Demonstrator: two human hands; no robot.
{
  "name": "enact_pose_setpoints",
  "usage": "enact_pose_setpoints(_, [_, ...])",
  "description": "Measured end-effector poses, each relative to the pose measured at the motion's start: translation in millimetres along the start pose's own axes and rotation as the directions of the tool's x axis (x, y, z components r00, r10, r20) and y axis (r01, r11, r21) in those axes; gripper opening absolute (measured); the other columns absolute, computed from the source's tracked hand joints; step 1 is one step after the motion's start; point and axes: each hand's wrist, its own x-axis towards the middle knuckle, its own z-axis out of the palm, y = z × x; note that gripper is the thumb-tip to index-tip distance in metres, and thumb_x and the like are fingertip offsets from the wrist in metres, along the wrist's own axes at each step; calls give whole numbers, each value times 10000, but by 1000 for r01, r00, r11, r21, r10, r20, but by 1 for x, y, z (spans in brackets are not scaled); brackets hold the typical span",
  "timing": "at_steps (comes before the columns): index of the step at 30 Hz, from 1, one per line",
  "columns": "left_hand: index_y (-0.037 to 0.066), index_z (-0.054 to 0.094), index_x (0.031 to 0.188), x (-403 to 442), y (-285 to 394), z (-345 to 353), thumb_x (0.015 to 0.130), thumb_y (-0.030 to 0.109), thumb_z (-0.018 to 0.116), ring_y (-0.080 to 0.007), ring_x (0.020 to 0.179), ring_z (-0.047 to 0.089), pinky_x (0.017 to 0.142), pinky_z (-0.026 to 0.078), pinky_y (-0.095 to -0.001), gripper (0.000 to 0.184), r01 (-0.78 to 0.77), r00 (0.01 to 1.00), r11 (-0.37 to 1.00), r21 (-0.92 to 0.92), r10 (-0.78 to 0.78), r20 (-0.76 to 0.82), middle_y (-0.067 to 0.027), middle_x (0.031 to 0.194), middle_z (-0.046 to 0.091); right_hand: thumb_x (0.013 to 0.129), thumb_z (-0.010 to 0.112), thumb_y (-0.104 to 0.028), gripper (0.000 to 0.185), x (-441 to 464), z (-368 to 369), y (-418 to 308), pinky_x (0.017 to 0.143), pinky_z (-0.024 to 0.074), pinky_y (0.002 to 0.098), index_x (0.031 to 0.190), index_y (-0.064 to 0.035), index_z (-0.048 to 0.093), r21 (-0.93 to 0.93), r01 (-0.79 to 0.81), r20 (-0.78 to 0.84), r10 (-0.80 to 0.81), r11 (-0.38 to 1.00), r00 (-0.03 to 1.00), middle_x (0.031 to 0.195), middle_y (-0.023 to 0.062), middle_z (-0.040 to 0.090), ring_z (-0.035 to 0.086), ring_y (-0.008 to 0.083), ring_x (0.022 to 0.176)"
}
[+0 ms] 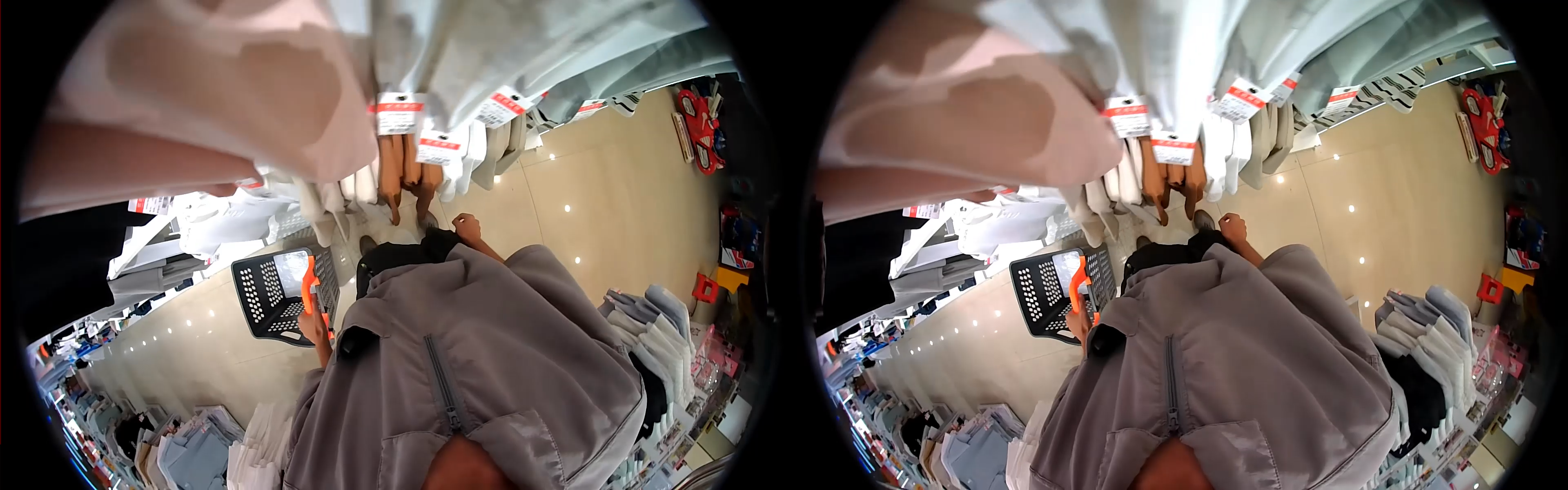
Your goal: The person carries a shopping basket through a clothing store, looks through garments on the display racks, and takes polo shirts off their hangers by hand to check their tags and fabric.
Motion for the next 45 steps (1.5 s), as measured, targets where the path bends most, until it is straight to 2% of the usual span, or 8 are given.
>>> enact_pose_setpoints(2, [-41, 683, 746, -21, 15, 7, 775, 649, 556, -343, 642, 643, 601, 457, -460, 702, 13, 999, 999, -38, -12, 33, -190, 628, 626, 745, 589, -254, 225, 19, -16, 14, 790, 508, 440, 869, -108, 708, 34, -11, 56, 9, 999, 998, 856, 213, 668, 641, 385, 866])
enact_pose_setpoints(4, [-33, 683, 738, -40, 25, 19, 784, 633, 556, -339, 633, 641, 610, 454, -458, 679, 12, 1000, 1000, -21, -12, -3, -180, 613, 623, 745, 628, -256, 215, 35, -33, 26, 724, 523, 383, 827, -75, 711, 17, 10, 95, -12, 1000, 995, 763, 145, 688, 678, 263, 734])
enact_pose_setpoints(7, [-32, 669, 705, -67, 38, 41, 784, 634, 563, -339, 625, 639, 605, 454, -461, 679, -13, 1000, 999, -39, 12, -24, -176, 600, 618, 743, 584, -245, 233, 47, -56, 52, 797, 508, 434, 877, -102, 708, 11, 24, 139, -26, 1000, 990, 875, 211, 671, 647, 369, 866])
enact_pose_setpoints(15, [-29, 683, 755, -126, 73, 80, 796, 644, 544, -382, 694, 649, 624, 460, -479, 689, -25, 999, 999, -47, 24, -22, -227, 682, 638, 757, 557, -229, 261, 58, -97, 118, 863, 481, 445, 902, -60, 693, -185, -27, 325, 87, 982, 942, 979, 201, 665, 623, 365, 963])
enact_pose_setpoints(18, [-30, 691, 798, -136, 80, 92, 816, 619, 531, -401, 732, 645, 646, 464, -487, 669, -76, 997, 997, -33, 76, -4, -240, 716, 641, 759, 554, -227, 264, 63, -99, 125, 866, 480, 447, 906, -59, 695, -223, -36, 322, 109, 974, 940, 989, 191, 667, 622, 364, 968])
enact_pose_setpoints(24, [-47, 685, 828, -165, 100, 97, 823, 582, 537, -413, 766, 646, 697, 477, -472, 647, -54, 996, 998, -29, 56, 68, -259, 747, 643, 751, 552, -218, 253, 55, -97, 122, 819, 500, 446, 878, -56, 699, 53, 74, 244, -84, 996, 966, 909, 219, 666, 634, 390, 892])
enact_pose_setpoints(30, [-69, 674, 786, -181, 98, 105, 773, 660, 562, -431, 809, 640, 748, 480, -481, 738, -101, 993, 995, -16, 101, 55, -269, 774, 650, 744, 552, -213, 258, 21, -102, 171, 779, 507, 433, 862, -38, 700, 68, -12, 176, 0, 998, 984, 873, 231, 665, 645, 381, 852])
enact_pose_setpoints(45, [21, 702, 841, -195, 100, 127, 773, 629, 573, -400, 804, 650, 717, 489, -460, 625, -58, 990, 996, -65, 66, 124, -225, 802, 666, 744, 560, -209, 249, -15, -181, 261, 775, 503, 440, 865, -49, 707, -204, 68, 147, -38, 977, 988, 882, 215, 670, 642, 377, 861])
